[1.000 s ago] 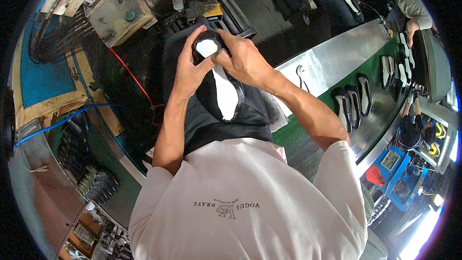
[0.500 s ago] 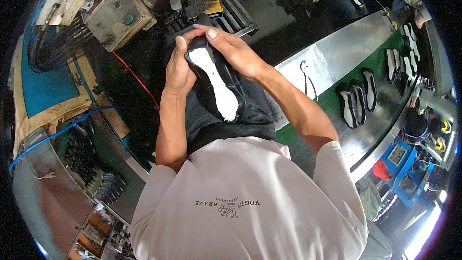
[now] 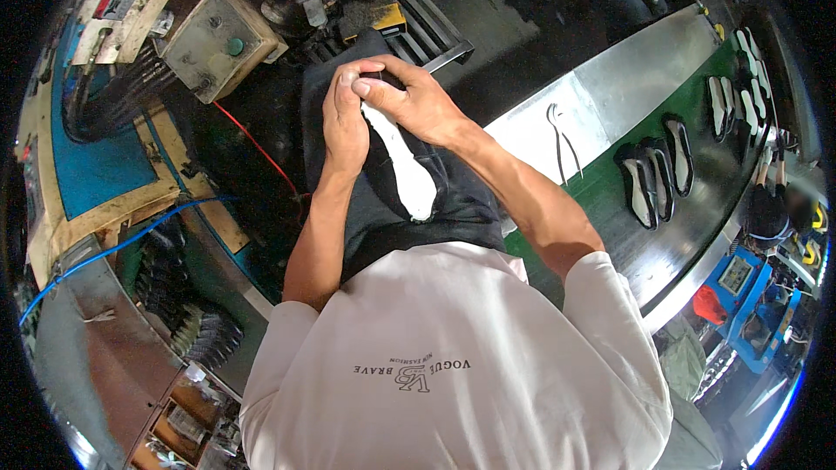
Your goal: The operator is using a shoe lasting machine to pull the upper material over the last and secure it.
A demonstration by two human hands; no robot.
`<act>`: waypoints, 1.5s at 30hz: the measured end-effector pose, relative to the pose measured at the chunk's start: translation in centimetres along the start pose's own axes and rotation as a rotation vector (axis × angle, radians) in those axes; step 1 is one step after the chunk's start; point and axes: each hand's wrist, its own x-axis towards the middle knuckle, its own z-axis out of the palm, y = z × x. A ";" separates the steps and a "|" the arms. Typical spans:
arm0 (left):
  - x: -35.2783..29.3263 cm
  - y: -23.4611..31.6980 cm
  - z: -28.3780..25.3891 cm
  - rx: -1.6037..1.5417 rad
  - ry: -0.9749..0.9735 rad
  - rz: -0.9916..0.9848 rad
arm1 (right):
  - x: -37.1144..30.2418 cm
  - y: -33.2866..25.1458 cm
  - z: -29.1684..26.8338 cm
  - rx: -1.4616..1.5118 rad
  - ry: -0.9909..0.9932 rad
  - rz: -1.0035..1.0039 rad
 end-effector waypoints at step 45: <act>0.5 -4.5 0.2 -0.081 -0.024 -0.255 | 0.4 5.9 -1.3 0.068 0.021 0.077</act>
